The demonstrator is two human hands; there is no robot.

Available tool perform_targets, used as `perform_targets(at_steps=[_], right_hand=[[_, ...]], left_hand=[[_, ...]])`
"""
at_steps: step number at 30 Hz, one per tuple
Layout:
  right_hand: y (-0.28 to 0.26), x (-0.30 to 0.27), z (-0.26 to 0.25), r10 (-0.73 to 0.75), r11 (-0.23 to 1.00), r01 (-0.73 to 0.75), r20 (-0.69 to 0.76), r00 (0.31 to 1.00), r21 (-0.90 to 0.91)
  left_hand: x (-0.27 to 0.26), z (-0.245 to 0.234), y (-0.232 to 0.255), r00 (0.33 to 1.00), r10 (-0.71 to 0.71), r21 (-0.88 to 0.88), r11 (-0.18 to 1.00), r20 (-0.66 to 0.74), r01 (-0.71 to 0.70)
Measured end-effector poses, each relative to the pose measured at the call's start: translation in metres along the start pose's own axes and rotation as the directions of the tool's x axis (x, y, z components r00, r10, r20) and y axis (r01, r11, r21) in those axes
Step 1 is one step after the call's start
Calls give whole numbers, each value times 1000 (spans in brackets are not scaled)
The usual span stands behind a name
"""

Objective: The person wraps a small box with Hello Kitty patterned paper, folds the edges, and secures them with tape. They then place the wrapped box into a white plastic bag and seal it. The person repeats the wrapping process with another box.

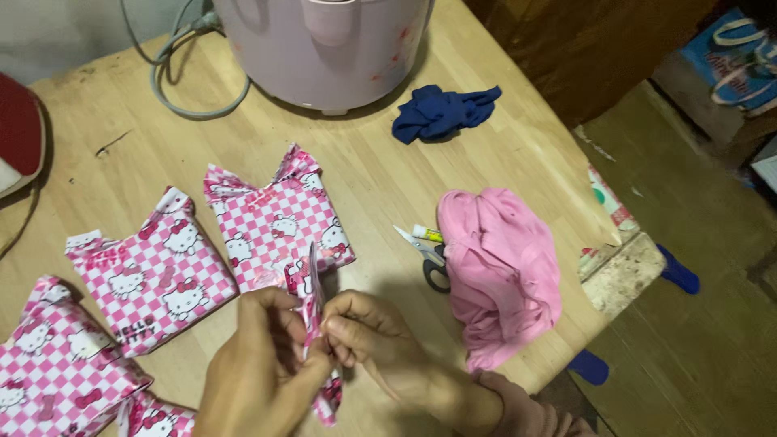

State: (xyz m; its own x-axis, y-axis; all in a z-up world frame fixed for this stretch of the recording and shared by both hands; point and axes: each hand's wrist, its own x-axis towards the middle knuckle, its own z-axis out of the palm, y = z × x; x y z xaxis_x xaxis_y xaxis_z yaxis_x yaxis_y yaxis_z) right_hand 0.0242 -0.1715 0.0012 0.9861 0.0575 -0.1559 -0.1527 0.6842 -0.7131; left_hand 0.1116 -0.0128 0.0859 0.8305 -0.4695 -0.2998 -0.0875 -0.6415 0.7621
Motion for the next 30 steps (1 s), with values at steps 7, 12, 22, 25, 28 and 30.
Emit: perform_targets(at_steps=[7,12,22,25,28,30], right_hand=[[11,3,16,127,992,-127,24,992,26],[11,2,14,127,985,-131,44,991,114],[8,1,8,86,978,-102,91,992,182],[10,0,6,72,981,-89,102,992,171],[14,2,4,64,980,-81,96,993,183],[16,3,2,65,976,-81,87,994,204]], left_hand=[[-13,-16,-35,998,-41,-121,992,-53,34],[-19,-23,-36,999,-51,-218,975,-5,49],[-27,-17,-55,998,40,-270,963,38,-28],[-29,-14,-61,999,18,-256,967,50,-5],[-29,-14,-59,999,5,-264,964,35,4],[-29,-15,-55,1000,-12,-244,970,29,18]])
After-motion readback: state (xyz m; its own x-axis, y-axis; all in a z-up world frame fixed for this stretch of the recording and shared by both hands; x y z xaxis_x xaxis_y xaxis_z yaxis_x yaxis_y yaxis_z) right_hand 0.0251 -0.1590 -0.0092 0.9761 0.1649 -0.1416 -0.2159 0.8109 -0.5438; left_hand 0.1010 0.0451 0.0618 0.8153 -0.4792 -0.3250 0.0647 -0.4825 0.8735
